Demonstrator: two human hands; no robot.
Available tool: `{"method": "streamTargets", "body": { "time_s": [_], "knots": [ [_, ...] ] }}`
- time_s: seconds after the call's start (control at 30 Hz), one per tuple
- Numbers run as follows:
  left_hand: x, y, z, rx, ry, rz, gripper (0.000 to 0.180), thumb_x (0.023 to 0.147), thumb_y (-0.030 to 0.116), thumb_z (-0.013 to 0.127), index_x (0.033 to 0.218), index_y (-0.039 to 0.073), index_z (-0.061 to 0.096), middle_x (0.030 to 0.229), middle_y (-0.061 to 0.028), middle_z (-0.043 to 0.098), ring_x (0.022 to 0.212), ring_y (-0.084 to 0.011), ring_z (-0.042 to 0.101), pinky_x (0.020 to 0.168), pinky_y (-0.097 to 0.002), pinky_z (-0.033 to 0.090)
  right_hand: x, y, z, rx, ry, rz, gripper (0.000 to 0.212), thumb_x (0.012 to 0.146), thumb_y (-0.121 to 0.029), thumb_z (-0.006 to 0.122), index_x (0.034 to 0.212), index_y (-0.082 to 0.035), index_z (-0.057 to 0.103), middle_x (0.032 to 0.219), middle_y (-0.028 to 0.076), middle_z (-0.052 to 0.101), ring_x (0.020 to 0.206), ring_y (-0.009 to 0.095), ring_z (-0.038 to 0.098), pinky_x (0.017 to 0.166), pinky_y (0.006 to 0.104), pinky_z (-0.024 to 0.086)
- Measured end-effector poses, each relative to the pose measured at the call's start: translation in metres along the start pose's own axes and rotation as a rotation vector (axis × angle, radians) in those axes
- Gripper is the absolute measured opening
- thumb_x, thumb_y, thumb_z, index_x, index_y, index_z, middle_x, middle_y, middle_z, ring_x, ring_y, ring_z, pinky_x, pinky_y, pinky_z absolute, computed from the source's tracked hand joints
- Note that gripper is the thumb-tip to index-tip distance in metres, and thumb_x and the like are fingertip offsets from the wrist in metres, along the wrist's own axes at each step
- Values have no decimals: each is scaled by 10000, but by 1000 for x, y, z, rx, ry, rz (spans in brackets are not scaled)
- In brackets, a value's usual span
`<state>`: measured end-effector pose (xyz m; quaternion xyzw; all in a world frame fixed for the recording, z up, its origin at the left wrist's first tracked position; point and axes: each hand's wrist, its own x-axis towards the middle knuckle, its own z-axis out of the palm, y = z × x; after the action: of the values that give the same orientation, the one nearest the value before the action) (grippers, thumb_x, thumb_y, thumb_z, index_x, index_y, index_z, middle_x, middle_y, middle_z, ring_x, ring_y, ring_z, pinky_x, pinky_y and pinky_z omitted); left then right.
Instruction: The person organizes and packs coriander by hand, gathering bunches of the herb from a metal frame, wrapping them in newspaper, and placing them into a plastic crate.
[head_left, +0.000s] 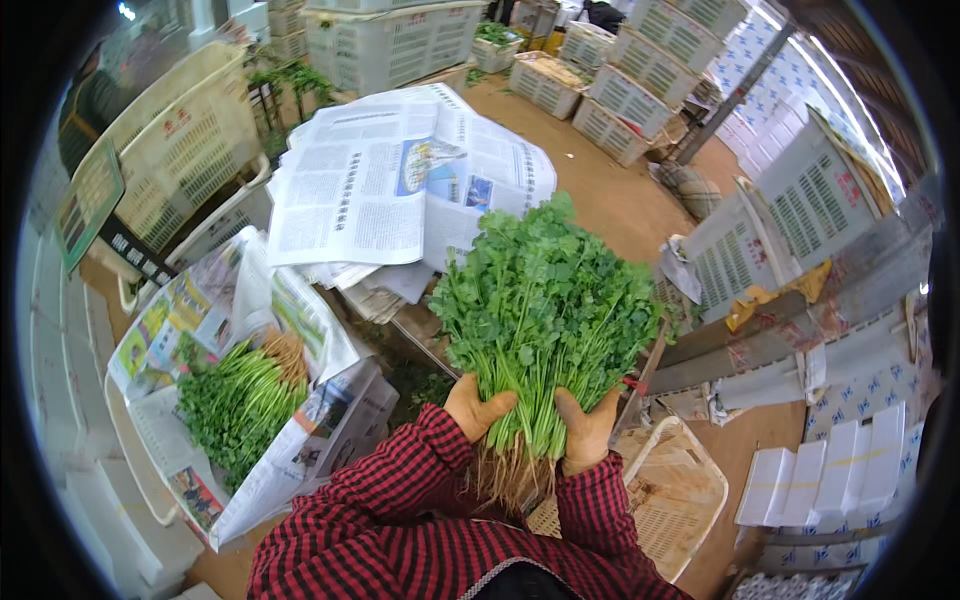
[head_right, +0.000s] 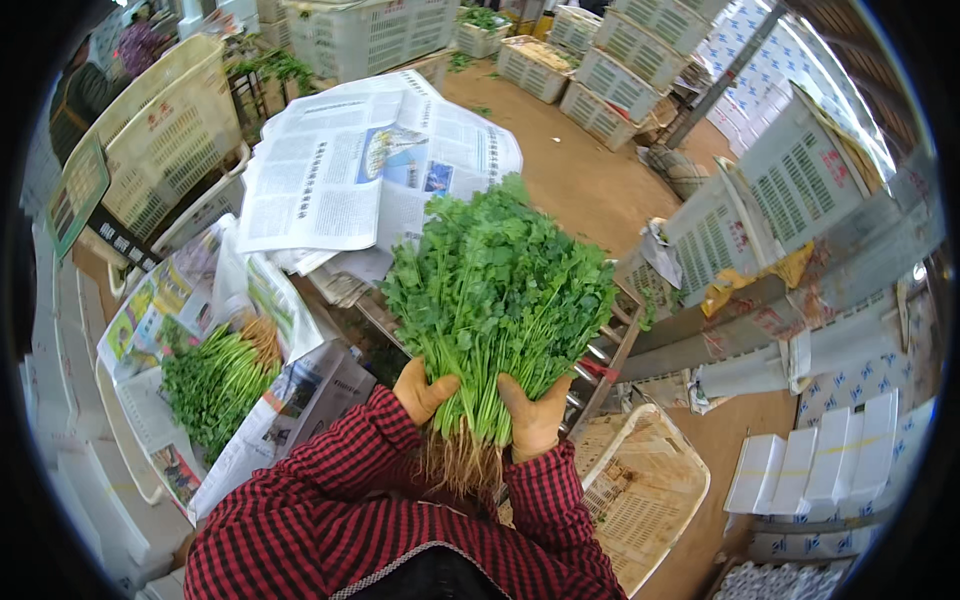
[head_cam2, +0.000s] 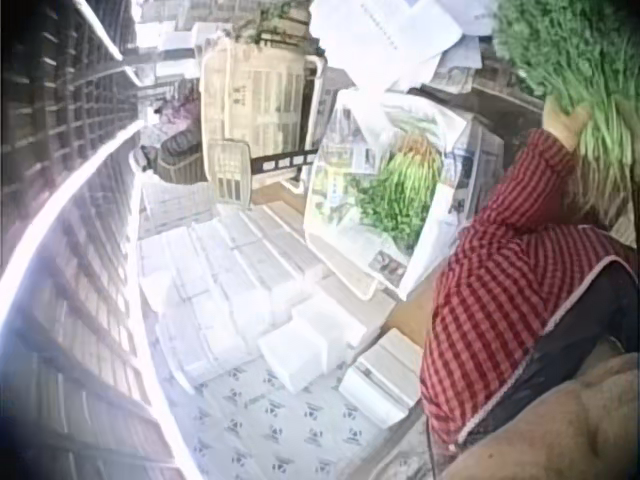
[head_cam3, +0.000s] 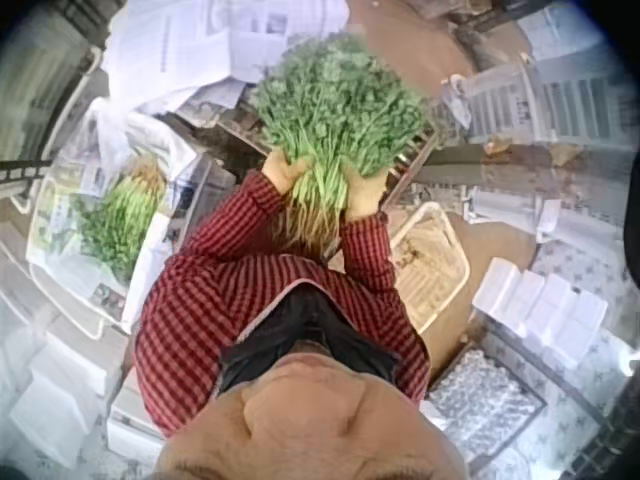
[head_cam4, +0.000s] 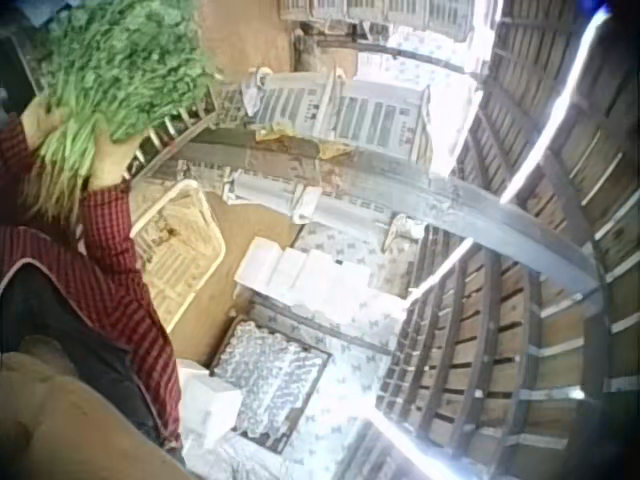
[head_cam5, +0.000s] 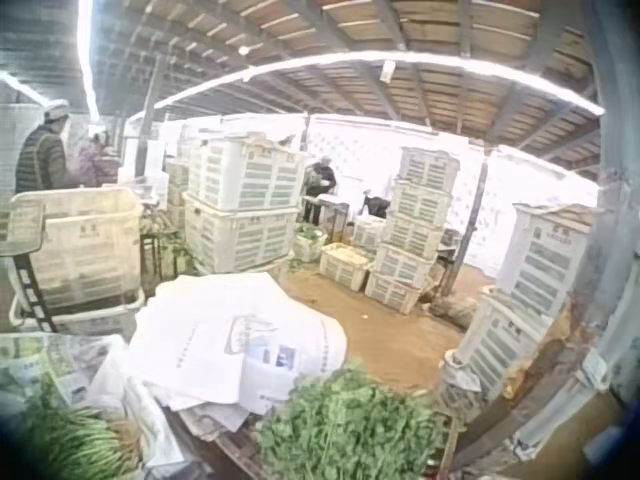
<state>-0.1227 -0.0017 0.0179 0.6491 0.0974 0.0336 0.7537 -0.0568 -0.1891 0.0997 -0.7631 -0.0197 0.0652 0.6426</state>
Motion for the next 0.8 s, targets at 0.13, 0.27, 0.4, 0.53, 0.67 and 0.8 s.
{"method": "streamTargets", "body": {
  "time_s": [0.13,0.27,0.4,0.53,0.67,0.8],
  "knots": [
    [-62,30,-36,-381,123,223,895,859,569,786,1436,-29,454,1330,-171,620,1209,-257,591,1047,-408,469,-25,-24,51,-42,-172,-175,896,765,-70,853,1464,114,323,1357,183,545,1185,256,566,1050,365,464],
    [-104,28,-50,-343,368,163,842,862,528,803,1407,-23,475,1305,-152,626,1171,-239,596,1019,-398,482,-28,-64,92,1,-480,-197,805,777,-113,849,1400,100,386,1303,166,591,1125,249,601,993,369,508],
    [-147,48,-106,-434,716,252,854,832,516,837,1373,-33,469,1305,-136,596,1172,-216,578,1011,-391,489,-20,-99,199,-215,-850,-490,888,713,-184,922,1394,93,424,1324,204,577,1212,289,567,1077,388,452],
    [-162,-8,-164,-792,1190,328,839,966,736,421,1483,75,434,1448,-173,526,1312,-343,529,1129,-503,441,-43,-127,367,-420,-1273,-874,1089,720,-312,904,1548,66,306,1473,286,510,1369,382,512,1144,410,413],
    [-152,-16,-226,-748,1379,44,811,1014,649,411,1550,46,325,1477,-164,518,1279,-306,546,1059,-469,473,-71,-120,510,-597,-1694,-910,1072,742,-343,874,1581,-13,294,1423,295,559,1328,394,555,1117,396,451],
    [-161,-36,-271,-998,1217,-167,737,1071,444,470,1575,-44,246,1467,-205,538,1209,-313,604,975,-428,522,-102,-39,610,-898,-1945,-923,932,856,-294,779,1622,-144,268,1519,183,517,1378,358,517,1171,452,403]
  ]
}}
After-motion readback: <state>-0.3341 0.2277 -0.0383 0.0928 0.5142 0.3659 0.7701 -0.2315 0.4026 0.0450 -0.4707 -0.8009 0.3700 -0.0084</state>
